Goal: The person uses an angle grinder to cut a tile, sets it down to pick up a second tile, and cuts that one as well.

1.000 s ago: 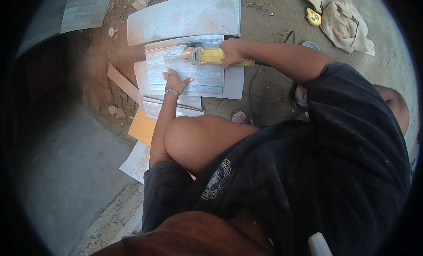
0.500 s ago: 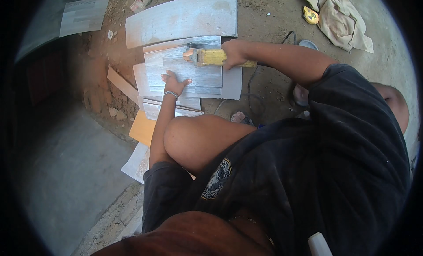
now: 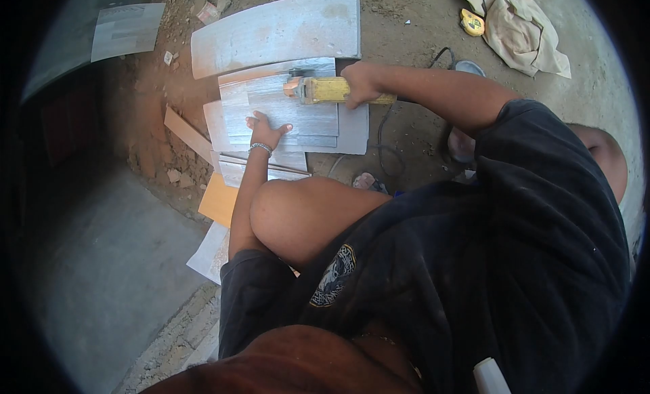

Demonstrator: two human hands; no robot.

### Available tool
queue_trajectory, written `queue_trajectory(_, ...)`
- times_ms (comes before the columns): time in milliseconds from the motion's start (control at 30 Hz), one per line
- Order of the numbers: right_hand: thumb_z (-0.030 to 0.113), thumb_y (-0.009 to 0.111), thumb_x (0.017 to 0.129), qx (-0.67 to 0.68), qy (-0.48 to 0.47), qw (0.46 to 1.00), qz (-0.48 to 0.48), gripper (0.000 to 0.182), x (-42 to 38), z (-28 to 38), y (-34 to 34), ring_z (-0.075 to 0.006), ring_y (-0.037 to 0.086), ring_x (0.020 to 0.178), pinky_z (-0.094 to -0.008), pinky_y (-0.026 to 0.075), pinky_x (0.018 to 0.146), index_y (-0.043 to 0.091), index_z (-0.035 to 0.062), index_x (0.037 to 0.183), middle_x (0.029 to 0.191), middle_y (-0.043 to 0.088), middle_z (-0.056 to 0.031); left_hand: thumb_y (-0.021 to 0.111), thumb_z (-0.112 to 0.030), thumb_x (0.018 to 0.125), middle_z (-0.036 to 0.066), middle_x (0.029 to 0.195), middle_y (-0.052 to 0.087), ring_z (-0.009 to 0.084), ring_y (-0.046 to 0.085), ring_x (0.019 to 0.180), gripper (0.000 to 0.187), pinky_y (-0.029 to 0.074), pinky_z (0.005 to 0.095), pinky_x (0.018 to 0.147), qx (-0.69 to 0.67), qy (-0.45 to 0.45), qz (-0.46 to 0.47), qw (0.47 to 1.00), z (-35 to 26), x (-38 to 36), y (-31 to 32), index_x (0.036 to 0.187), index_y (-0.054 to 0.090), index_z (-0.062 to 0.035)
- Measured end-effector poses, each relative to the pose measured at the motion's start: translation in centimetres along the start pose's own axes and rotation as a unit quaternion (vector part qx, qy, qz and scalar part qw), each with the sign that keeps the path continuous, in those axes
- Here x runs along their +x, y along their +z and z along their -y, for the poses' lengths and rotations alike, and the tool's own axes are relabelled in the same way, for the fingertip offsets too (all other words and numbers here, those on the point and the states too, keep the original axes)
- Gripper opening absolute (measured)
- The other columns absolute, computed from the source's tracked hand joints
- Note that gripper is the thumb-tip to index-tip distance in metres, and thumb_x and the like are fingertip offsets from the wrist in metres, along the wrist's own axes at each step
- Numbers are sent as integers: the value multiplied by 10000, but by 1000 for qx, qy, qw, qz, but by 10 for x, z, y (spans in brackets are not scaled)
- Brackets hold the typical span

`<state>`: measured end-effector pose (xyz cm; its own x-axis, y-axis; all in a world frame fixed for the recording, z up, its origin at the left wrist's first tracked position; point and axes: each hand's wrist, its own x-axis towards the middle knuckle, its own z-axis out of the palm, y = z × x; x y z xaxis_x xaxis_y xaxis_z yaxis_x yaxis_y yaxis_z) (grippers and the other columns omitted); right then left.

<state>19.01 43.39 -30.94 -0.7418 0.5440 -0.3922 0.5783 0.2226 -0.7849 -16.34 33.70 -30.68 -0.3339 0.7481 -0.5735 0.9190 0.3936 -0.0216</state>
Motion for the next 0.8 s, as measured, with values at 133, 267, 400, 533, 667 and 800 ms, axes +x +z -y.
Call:
queue_trajectory(133, 372, 796, 636, 4, 3, 1000, 6, 601, -2, -1, -1, -388, 701, 985, -440, 554, 867, 692, -63, 1038, 1017, 718, -268, 873, -549, 715, 529, 1522, -65, 623, 12, 1477, 1407, 181, 501, 1242, -5, 7, -2, 1000, 2, 1, 1, 1525, -14, 183)
queue_trajectory(267, 373, 798, 637, -2, 12, 1000, 6, 605, -4, -3, 0, -383, 703, 985, -438, 555, 864, 692, -68, 1038, 1016, 718, -270, 875, -543, 716, 529, 1521, -67, 624, 7, 1477, 1405, 182, 503, 1241, -8, 6, 0, 1000, 2, 0, 1, 1525, -16, 182)
queue_trajectory(400, 380, 808, 639, -6, 9, 1000, 8, 611, -7, -6, -3, -380, 704, 982, -438, 555, 863, 693, -69, 1037, 1018, 717, -272, 881, -534, 714, 526, 1523, -75, 621, -11, 1478, 1409, 178, 507, 1242, -17, 5, 2, 1000, 1, 1, 0, 1526, -24, 179)
queue_trajectory(533, 390, 815, 640, -19, 15, 1000, 8, 621, -12, -6, -5, -379, 704, 984, -438, 555, 864, 694, -69, 1040, 1022, 717, -272, 884, -527, 713, 522, 1526, -84, 616, -20, 1481, 1412, 172, 511, 1242, -16, -1, 8, 1000, -1, -1, -2, 1528, -31, 175)
queue_trajectory(667, 392, 819, 639, -15, 15, 1000, 6, 627, -18, -7, -7, -379, 703, 986, -437, 553, 867, 697, -67, 1048, 1022, 718, -268, 885, -527, 711, 522, 1526, -86, 617, -19, 1480, 1414, 171, 514, 1242, -23, 1, 6, 1000, -1, -1, -1, 1528, -31, 174)
queue_trajectory(800, 382, 823, 631, -9, 24, 1000, 10, 624, -24, -5, -10, -384, 701, 986, -440, 553, 865, 697, -64, 1050, 1020, 717, -269, 882, -535, 711, 521, 1528, -81, 618, -15, 1480, 1415, 167, 516, 1242, -15, 2, 3, 1000, -1, -1, -1, 1530, -29, 173)
